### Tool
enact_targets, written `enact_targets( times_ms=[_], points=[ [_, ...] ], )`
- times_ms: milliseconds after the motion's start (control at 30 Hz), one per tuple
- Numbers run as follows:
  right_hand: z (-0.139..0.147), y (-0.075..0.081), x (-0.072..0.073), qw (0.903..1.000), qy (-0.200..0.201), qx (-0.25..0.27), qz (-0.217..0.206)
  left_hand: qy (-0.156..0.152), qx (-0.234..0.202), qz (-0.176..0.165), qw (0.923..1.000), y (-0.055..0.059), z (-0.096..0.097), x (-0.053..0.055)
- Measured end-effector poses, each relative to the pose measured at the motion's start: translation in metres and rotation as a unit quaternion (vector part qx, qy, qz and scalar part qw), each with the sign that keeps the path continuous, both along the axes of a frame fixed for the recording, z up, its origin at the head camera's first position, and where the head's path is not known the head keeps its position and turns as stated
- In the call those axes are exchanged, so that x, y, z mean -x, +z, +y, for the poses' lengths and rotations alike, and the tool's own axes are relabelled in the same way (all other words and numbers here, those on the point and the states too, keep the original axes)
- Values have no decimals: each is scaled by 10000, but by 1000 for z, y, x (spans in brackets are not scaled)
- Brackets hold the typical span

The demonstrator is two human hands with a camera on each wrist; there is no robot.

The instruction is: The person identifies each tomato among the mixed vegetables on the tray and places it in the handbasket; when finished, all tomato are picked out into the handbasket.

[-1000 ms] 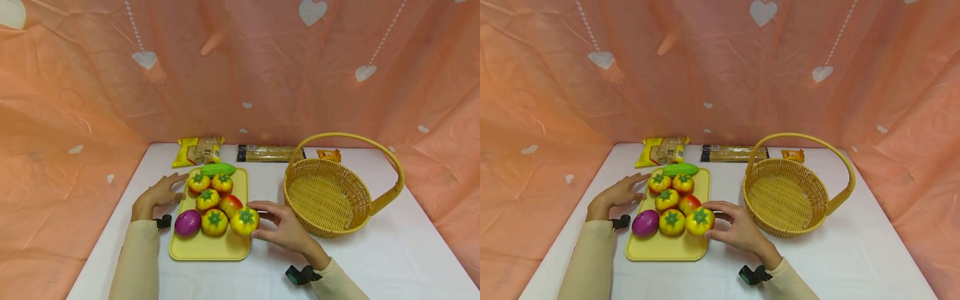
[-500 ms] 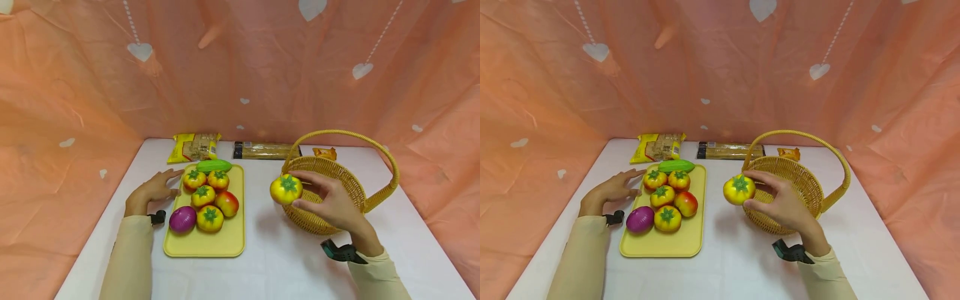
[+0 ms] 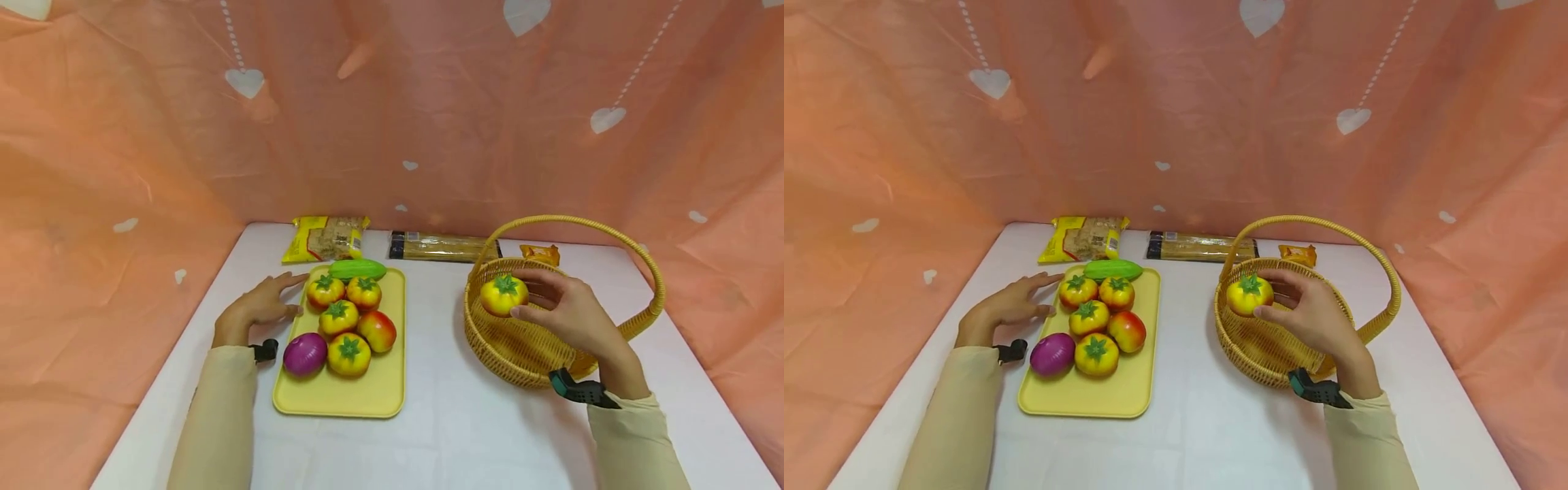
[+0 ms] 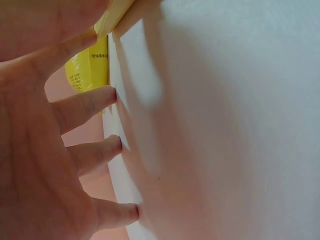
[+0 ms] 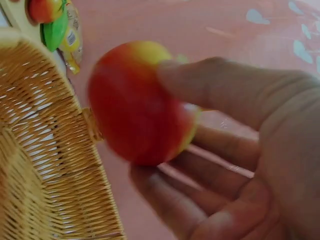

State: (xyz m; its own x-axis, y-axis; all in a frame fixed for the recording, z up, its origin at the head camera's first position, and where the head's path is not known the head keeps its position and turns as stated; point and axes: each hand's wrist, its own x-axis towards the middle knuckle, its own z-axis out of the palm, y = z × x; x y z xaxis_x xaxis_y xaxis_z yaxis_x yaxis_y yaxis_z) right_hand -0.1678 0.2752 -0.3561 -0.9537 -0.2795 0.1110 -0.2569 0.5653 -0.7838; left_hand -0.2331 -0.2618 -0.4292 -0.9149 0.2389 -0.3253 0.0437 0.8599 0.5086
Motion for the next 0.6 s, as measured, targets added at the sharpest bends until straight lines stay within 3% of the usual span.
enact_targets(
  times_ms=[100, 400, 600],
  points=[
    [2, -10, 1, 9995, 5, -211, -216, -37, 34, 27, 10000, -1, 2, 0],
    [-6, -39, 7, 9951, 8, -983, -119, 39, 2, 4, 10000, 2, 4, 1],
    [-11, -51, 6, 9942, 73, -999, -404, -2, 33, 64, 10000, 1, 3, 3]
  ],
)
